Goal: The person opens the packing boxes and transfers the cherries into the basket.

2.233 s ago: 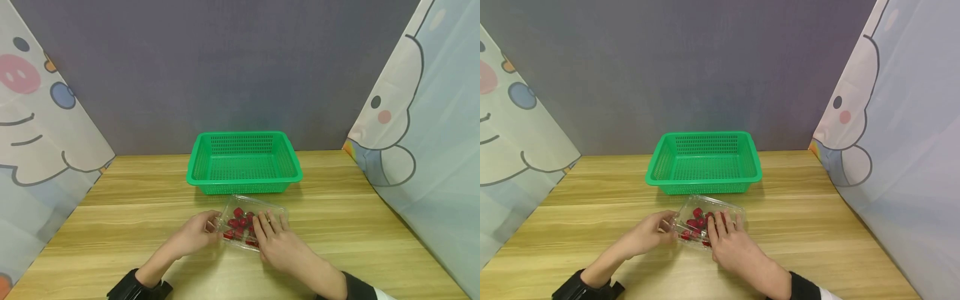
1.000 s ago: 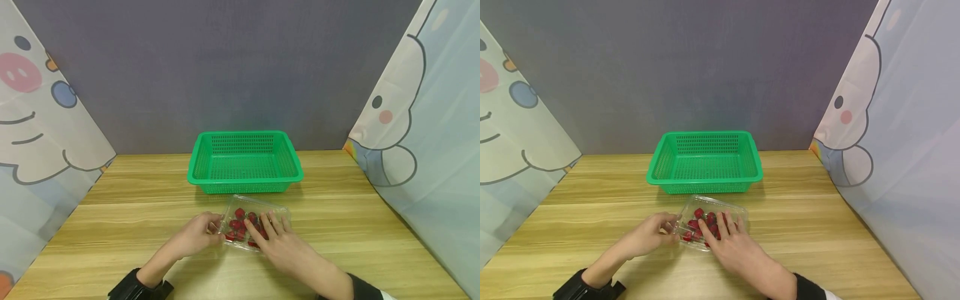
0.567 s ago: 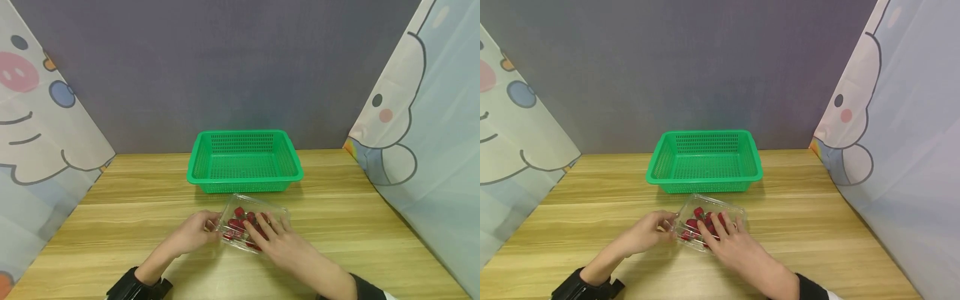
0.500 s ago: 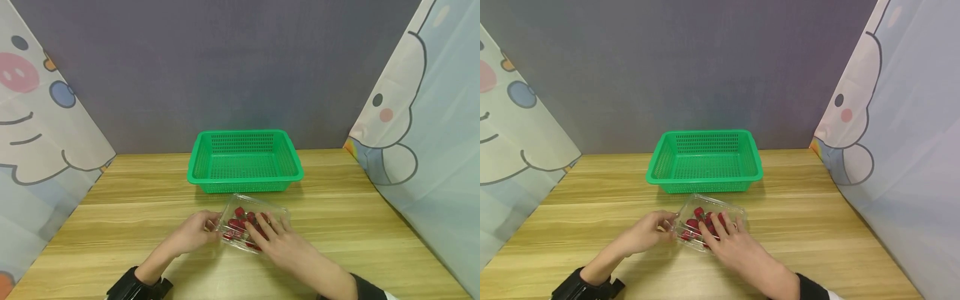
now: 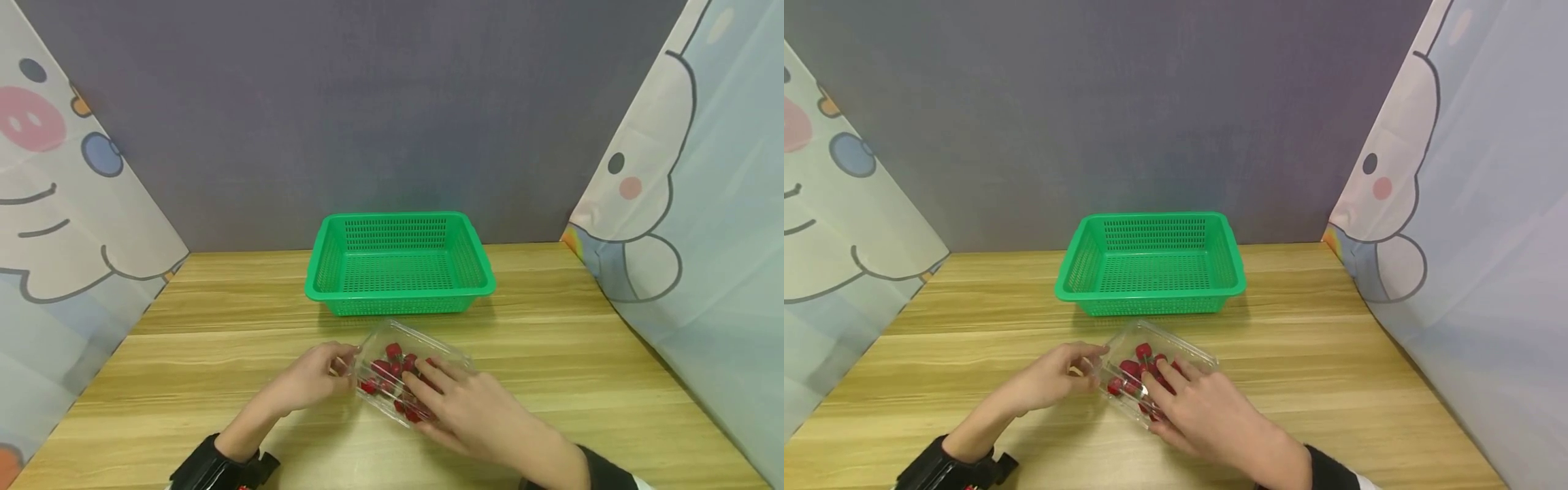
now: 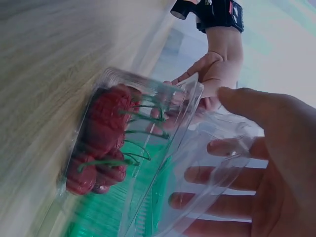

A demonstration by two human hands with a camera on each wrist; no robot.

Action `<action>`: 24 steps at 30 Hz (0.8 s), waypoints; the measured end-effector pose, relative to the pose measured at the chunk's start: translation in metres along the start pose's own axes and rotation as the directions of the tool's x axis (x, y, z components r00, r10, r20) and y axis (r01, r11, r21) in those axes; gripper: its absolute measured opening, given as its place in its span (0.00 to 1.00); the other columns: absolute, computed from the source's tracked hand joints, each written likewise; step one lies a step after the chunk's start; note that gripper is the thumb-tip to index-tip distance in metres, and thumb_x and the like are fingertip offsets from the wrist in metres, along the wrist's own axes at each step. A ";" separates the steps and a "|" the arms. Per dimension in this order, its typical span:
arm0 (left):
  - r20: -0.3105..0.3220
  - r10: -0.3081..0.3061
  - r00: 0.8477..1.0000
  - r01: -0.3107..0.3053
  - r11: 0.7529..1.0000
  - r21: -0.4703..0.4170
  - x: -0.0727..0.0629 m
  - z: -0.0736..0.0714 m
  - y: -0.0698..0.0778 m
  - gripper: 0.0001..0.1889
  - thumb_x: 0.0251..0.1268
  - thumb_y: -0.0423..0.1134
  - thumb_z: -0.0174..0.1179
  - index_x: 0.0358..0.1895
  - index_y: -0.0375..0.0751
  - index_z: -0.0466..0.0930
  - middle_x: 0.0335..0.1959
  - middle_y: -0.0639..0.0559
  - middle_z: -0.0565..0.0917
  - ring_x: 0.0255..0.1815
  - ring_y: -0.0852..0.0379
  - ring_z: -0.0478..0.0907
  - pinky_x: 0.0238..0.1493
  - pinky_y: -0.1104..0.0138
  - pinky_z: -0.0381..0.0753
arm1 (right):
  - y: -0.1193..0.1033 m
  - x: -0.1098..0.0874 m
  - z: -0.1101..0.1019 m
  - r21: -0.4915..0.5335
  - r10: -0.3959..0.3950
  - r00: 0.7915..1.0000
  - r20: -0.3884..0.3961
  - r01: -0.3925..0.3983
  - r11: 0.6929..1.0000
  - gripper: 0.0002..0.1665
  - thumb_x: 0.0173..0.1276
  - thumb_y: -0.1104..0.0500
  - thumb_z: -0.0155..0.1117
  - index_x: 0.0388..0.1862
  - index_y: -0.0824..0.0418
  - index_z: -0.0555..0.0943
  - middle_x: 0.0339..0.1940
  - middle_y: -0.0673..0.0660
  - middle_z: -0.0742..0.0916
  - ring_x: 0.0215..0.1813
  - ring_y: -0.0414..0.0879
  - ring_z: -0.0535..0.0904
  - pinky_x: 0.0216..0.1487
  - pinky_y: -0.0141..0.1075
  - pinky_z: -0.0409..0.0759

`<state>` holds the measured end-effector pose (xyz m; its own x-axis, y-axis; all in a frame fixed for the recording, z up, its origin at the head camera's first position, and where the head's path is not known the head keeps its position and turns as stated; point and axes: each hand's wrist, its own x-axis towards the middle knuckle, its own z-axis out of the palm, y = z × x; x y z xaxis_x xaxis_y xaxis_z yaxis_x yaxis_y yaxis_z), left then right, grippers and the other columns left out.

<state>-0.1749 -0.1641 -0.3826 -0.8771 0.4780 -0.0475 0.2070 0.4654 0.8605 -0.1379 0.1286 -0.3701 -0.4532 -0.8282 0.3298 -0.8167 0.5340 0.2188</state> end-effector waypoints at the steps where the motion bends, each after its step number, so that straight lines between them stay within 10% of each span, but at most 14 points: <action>1: 0.000 -0.004 1.000 0.004 1.000 0.001 0.000 0.000 0.000 0.29 0.59 0.26 0.67 0.64 0.19 0.73 0.43 0.45 0.81 0.41 0.52 0.79 0.33 0.67 0.83 | 0.000 0.000 0.000 0.007 0.003 1.000 -0.010 -0.003 1.000 0.33 0.70 0.39 0.69 0.64 0.59 0.82 0.57 0.61 0.87 0.56 0.55 0.85 0.41 0.42 0.89; 24: -0.028 -0.015 1.000 0.013 0.998 -0.057 0.003 -0.001 -0.004 0.22 0.61 0.27 0.65 0.58 0.23 0.78 0.38 0.47 0.80 0.38 0.52 0.79 0.35 0.66 0.84 | 0.004 0.000 -0.010 0.264 0.155 0.945 -0.287 -0.077 0.961 0.25 0.77 0.43 0.59 0.57 0.61 0.84 0.47 0.54 0.89 0.38 0.43 0.88 0.24 0.28 0.81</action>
<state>-0.1791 -0.1650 -0.3856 -0.8917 0.4502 -0.0463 0.1705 0.4289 0.8871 -0.1376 0.1330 -0.3599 -0.4523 -0.6516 0.6090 -0.8445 0.5325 -0.0574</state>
